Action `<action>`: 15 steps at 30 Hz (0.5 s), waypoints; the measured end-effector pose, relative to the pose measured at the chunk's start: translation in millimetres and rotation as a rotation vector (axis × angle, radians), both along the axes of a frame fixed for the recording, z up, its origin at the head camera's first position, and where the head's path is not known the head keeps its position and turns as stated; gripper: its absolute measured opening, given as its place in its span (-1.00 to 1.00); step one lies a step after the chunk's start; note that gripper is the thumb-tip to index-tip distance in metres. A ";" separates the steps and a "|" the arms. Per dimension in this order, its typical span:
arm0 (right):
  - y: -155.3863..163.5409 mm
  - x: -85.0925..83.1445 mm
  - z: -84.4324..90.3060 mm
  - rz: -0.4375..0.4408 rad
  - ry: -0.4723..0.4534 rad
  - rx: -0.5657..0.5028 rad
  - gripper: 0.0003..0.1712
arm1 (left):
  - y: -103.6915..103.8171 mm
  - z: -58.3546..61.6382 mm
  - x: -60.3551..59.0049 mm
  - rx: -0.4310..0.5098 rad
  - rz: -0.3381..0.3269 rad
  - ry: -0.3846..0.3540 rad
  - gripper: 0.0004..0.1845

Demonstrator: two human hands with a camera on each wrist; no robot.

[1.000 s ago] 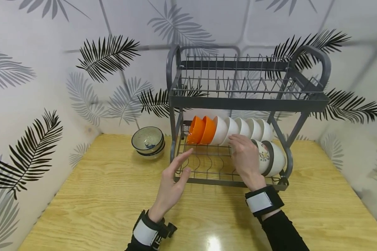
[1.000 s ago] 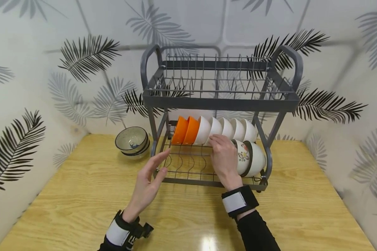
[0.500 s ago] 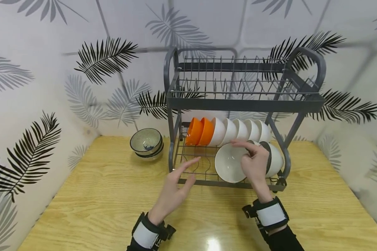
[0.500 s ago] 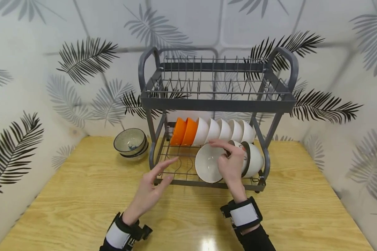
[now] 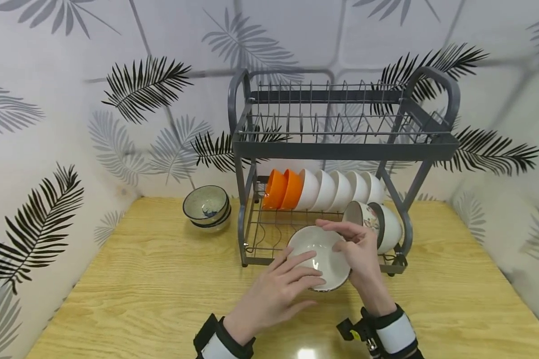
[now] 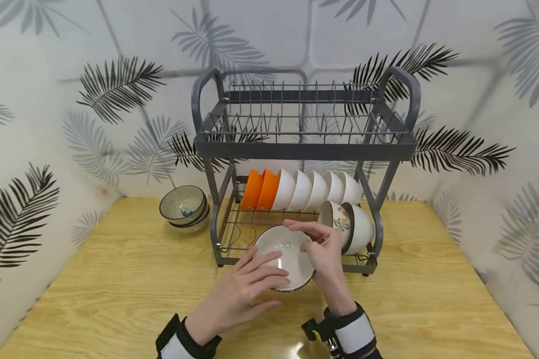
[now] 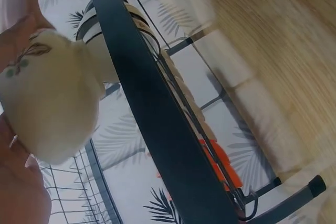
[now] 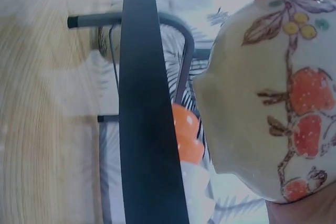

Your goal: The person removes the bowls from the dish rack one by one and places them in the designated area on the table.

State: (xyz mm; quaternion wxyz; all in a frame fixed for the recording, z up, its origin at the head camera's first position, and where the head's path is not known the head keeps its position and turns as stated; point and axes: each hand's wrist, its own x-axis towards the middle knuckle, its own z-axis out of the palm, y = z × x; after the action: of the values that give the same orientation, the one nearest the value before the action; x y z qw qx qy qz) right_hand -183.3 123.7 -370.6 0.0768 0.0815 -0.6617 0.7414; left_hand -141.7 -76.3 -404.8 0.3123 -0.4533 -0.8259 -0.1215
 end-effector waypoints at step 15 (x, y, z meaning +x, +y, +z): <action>-18.7 7.0 -4.4 0.160 0.006 0.031 -0.50 | -9.0 4.2 4.8 -0.133 -0.042 -0.022 -0.69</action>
State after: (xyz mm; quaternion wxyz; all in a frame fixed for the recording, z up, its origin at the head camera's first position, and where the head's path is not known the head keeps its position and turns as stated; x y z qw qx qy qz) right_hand -176.3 105.0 -375.0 0.0180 0.1378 -0.6643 0.7344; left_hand -136.9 -85.4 -400.6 0.2699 -0.4889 -0.8259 -0.0780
